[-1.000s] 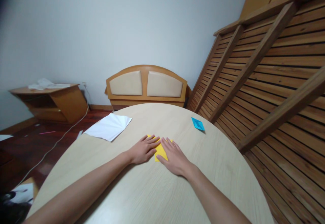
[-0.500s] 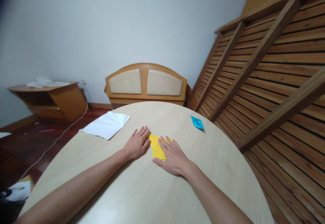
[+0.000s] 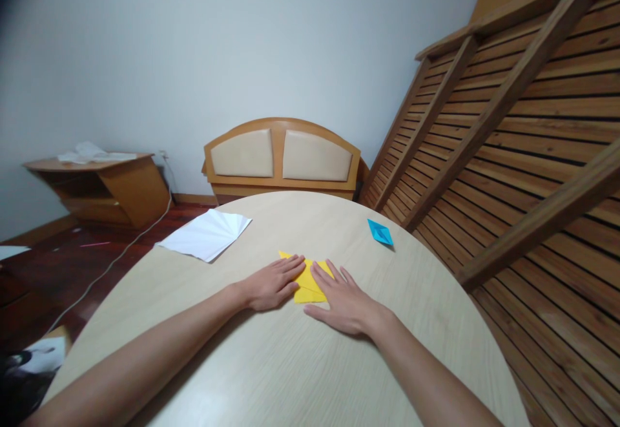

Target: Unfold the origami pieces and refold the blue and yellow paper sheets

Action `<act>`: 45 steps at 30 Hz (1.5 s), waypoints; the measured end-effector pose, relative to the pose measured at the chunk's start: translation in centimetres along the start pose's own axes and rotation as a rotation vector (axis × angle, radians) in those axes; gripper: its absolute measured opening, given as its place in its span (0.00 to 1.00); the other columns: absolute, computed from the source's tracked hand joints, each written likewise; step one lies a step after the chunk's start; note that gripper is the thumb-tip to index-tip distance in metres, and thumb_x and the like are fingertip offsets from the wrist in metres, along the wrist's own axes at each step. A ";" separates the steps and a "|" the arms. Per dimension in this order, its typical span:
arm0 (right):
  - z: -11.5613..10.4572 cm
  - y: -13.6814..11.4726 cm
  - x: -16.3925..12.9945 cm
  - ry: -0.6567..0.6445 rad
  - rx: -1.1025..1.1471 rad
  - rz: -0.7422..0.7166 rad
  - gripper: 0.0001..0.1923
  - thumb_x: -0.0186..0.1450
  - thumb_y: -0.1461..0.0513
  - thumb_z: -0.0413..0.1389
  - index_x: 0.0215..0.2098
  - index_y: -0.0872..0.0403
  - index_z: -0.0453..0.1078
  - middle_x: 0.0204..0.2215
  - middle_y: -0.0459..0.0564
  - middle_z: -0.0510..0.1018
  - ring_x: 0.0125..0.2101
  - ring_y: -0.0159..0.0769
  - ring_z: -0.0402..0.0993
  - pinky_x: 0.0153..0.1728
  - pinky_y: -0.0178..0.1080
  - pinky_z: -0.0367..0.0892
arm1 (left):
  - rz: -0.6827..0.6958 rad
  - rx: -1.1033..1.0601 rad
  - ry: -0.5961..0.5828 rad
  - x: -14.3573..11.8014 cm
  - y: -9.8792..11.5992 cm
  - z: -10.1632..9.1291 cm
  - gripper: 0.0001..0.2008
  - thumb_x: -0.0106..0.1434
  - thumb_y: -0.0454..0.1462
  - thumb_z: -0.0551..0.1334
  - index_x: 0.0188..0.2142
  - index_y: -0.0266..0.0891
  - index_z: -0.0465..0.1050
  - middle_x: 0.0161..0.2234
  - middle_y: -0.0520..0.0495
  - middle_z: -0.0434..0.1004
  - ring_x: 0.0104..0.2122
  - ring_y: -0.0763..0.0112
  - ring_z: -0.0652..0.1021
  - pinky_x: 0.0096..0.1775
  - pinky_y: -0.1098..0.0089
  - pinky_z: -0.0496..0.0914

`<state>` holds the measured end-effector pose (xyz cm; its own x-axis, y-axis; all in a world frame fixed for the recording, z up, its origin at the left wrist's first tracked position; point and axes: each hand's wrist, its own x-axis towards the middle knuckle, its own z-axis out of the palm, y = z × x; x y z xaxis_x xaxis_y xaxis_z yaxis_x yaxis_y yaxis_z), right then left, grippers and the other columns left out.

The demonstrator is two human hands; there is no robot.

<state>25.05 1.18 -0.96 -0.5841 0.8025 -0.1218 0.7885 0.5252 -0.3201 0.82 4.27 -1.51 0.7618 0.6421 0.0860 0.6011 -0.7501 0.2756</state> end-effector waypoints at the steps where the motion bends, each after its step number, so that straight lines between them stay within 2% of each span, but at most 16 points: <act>1: -0.1 -0.1 -0.1 0.004 -0.007 0.005 0.45 0.67 0.38 0.43 0.72 0.51 0.36 0.71 0.49 0.41 0.70 0.51 0.29 0.68 0.55 0.36 | -0.007 0.012 0.010 0.0 0.0 0.1 0.29 0.73 0.44 0.44 0.68 0.30 0.51 0.69 0.35 0.48 0.68 0.59 0.51 0.67 0.59 0.49; 4: -0.4 -0.8 -0.4 0.005 -0.024 0.020 0.45 0.67 0.37 0.42 0.72 0.52 0.38 0.71 0.51 0.42 0.70 0.51 0.30 0.68 0.57 0.37 | -0.055 0.044 0.031 0.0 0.0 0.3 0.29 0.72 0.45 0.45 0.67 0.31 0.52 0.68 0.35 0.49 0.68 0.58 0.53 0.66 0.57 0.51; 9: -1.0 -2.3 -1.0 -0.074 -0.029 0.110 0.49 0.65 0.35 0.42 0.72 0.57 0.40 0.71 0.56 0.40 0.69 0.53 0.30 0.67 0.58 0.37 | -0.073 0.075 0.011 -0.1 0.4 0.0 0.32 0.72 0.47 0.47 0.67 0.28 0.51 0.68 0.32 0.48 0.68 0.54 0.52 0.66 0.58 0.50; 13: -1.4 -3.3 -1.7 -0.110 -0.073 0.151 0.47 0.65 0.36 0.44 0.71 0.55 0.45 0.70 0.58 0.42 0.69 0.55 0.32 0.66 0.61 0.38 | -0.072 0.086 0.000 -0.2 0.6 -0.2 0.30 0.73 0.49 0.46 0.68 0.36 0.52 0.69 0.37 0.47 0.68 0.53 0.52 0.65 0.55 0.51; 17: -1.2 -3.4 -2.4 -0.073 -0.082 0.165 0.42 0.65 0.41 0.49 0.69 0.55 0.52 0.69 0.60 0.50 0.68 0.59 0.39 0.65 0.62 0.43 | -0.085 0.102 0.000 -0.2 0.6 0.0 0.28 0.73 0.48 0.46 0.67 0.38 0.53 0.69 0.38 0.48 0.68 0.53 0.53 0.65 0.55 0.52; 21: -1.4 -3.4 -3.1 -0.021 -0.116 0.121 0.35 0.64 0.48 0.55 0.65 0.54 0.62 0.65 0.60 0.61 0.65 0.61 0.52 0.62 0.62 0.52 | -0.100 0.117 0.020 -0.1 0.6 0.1 0.28 0.72 0.48 0.47 0.67 0.39 0.54 0.69 0.38 0.49 0.67 0.53 0.55 0.64 0.54 0.53; 24: -2.4 -4.2 -3.5 -0.019 -0.201 0.109 0.25 0.64 0.53 0.56 0.57 0.53 0.71 0.58 0.60 0.72 0.59 0.60 0.64 0.57 0.58 0.61 | -0.101 0.112 0.030 -0.2 0.6 0.1 0.28 0.72 0.47 0.47 0.67 0.40 0.54 0.69 0.38 0.50 0.67 0.54 0.55 0.65 0.54 0.52; 26: -3.4 -4.9 -3.5 -0.007 -0.279 0.119 0.17 0.64 0.54 0.56 0.45 0.53 0.78 0.46 0.62 0.81 0.50 0.58 0.74 0.50 0.55 0.66 | -0.089 0.093 0.033 -0.2 0.6 0.0 0.27 0.73 0.47 0.47 0.67 0.43 0.54 0.69 0.40 0.49 0.67 0.53 0.55 0.64 0.53 0.52; 28: -4.1 -5.4 -3.1 0.030 -0.349 0.202 0.15 0.66 0.54 0.54 0.32 0.53 0.79 0.32 0.62 0.82 0.37 0.54 0.79 0.41 0.51 0.69 | -0.080 0.075 0.029 -0.3 0.6 0.0 0.25 0.73 0.46 0.47 0.67 0.48 0.55 0.70 0.43 0.47 0.67 0.52 0.55 0.64 0.51 0.52; 30: -4.4 -5.4 -2.6 0.090 -0.379 0.218 0.13 0.65 0.56 0.55 0.29 0.54 0.77 0.30 0.61 0.81 0.34 0.52 0.78 0.37 0.48 0.68 | -0.080 0.067 0.026 -0.3 0.5 0.1 0.24 0.73 0.46 0.47 0.66 0.50 0.57 0.70 0.45 0.46 0.67 0.50 0.54 0.64 0.50 0.52; 34: -4.1 -4.3 -1.6 0.209 -0.296 0.074 0.07 0.63 0.58 0.57 0.37 0.53 0.73 0.39 0.56 0.79 0.38 0.47 0.76 0.38 0.43 0.67 | -0.081 0.070 0.028 -0.2 0.5 0.2 0.24 0.73 0.46 0.47 0.66 0.50 0.58 0.70 0.44 0.47 0.67 0.49 0.54 0.64 0.48 0.52; 37: -3.7 -3.0 -1.4 0.196 -0.200 -0.064 0.09 0.64 0.59 0.57 0.42 0.51 0.72 0.42 0.52 0.78 0.42 0.44 0.74 0.41 0.42 0.66 | -0.099 0.087 0.045 -0.2 0.4 0.3 0.24 0.73 0.46 0.47 0.66 0.49 0.58 0.69 0.44 0.50 0.67 0.49 0.55 0.64 0.49 0.53; 45: -2.9 -1.7 -0.4 0.230 -0.118 -0.225 0.07 0.68 0.60 0.54 0.41 0.51 0.73 0.45 0.51 0.78 0.47 0.42 0.72 0.49 0.44 0.64 | -0.154 0.109 0.099 -0.2 0.1 0.8 0.24 0.72 0.47 0.48 0.65 0.48 0.60 0.68 0.44 0.54 0.66 0.48 0.56 0.63 0.48 0.55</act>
<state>24.53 0.81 2.33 -0.6979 0.6983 0.1593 0.6693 0.7150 -0.2021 0.95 3.94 -2.28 0.6344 0.7591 0.1460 0.7354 -0.6509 0.1884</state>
